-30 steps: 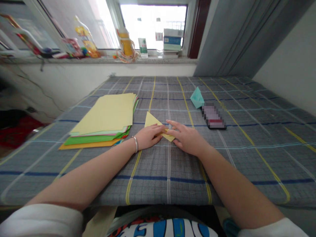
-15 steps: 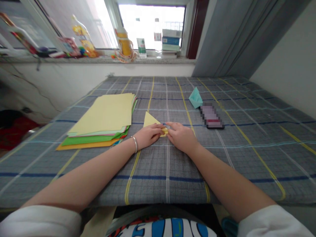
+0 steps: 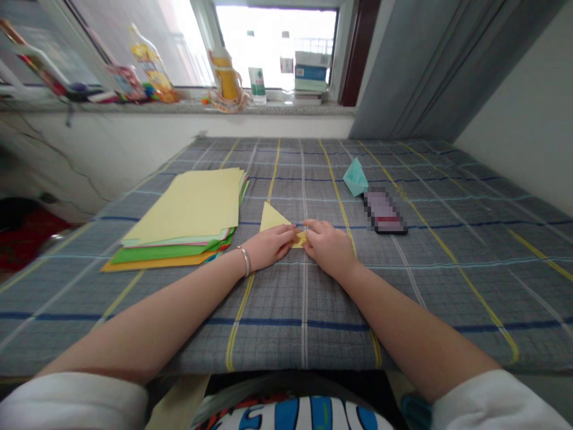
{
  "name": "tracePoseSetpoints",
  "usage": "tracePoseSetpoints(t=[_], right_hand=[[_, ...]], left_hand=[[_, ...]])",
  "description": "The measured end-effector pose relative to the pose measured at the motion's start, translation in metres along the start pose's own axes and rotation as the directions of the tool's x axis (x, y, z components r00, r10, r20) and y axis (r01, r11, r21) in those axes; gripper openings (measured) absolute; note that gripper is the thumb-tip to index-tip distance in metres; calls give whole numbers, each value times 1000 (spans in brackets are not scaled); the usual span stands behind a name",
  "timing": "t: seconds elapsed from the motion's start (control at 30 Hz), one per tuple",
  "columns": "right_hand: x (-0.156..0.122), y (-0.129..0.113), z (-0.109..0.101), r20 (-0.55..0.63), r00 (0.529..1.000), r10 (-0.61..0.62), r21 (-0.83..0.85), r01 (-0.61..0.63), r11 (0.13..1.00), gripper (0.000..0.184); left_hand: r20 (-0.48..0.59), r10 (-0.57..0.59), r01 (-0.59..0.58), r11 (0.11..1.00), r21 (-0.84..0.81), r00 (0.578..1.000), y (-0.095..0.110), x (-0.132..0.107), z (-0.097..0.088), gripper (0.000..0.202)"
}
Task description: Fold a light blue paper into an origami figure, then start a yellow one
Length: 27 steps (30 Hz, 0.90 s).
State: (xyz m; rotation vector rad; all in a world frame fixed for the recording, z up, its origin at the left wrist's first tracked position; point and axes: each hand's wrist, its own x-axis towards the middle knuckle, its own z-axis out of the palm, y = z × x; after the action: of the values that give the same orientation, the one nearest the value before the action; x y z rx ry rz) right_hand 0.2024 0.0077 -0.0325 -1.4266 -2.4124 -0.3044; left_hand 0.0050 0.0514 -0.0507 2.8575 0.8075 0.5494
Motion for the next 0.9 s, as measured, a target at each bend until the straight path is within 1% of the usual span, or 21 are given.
tracePoseSetpoints(t=[0.07,0.1,0.3,0.37,0.43,0.57,0.67,0.73,0.8,0.9], right_hand=[[0,0,0,-7,999,37,24,-37,999,7],[1,-1,1,-13,998,59,42,-58,997,9],[3,0,6,-38,986,161,136,-155,979,34],[4,0,8,-31,983,180,156,-174,972,39],[6,0,9,-24,980,195,153,-189,970,40],[9,-3,7,-20,984,174,49,-173,984,35],[10,-7,3,6,992,128,-48,-128,991,22],[11,-7,1,24,994,105,-74,-103,992,13],[12,-5,2,17,994,109,-30,-108,994,10],[13,1,8,-18,982,187,121,-184,975,13]], left_hand=[[1,2,-2,1000,9,1000,0,-1,0,19],[3,-2,2,1000,15,1000,1,-1,0,19],[6,-19,18,999,26,1000,3,-2,-1,29],[7,-12,12,1000,20,1000,3,-1,-1,30],[9,-5,5,1000,26,1000,3,-1,-1,31],[13,17,-17,998,56,1000,4,-1,0,33],[19,36,-37,995,97,999,4,-1,0,32],[23,53,-56,991,118,998,5,0,-1,31],[31,67,-70,989,128,997,5,0,-2,30],[46,69,-74,989,128,997,7,1,-5,32]])
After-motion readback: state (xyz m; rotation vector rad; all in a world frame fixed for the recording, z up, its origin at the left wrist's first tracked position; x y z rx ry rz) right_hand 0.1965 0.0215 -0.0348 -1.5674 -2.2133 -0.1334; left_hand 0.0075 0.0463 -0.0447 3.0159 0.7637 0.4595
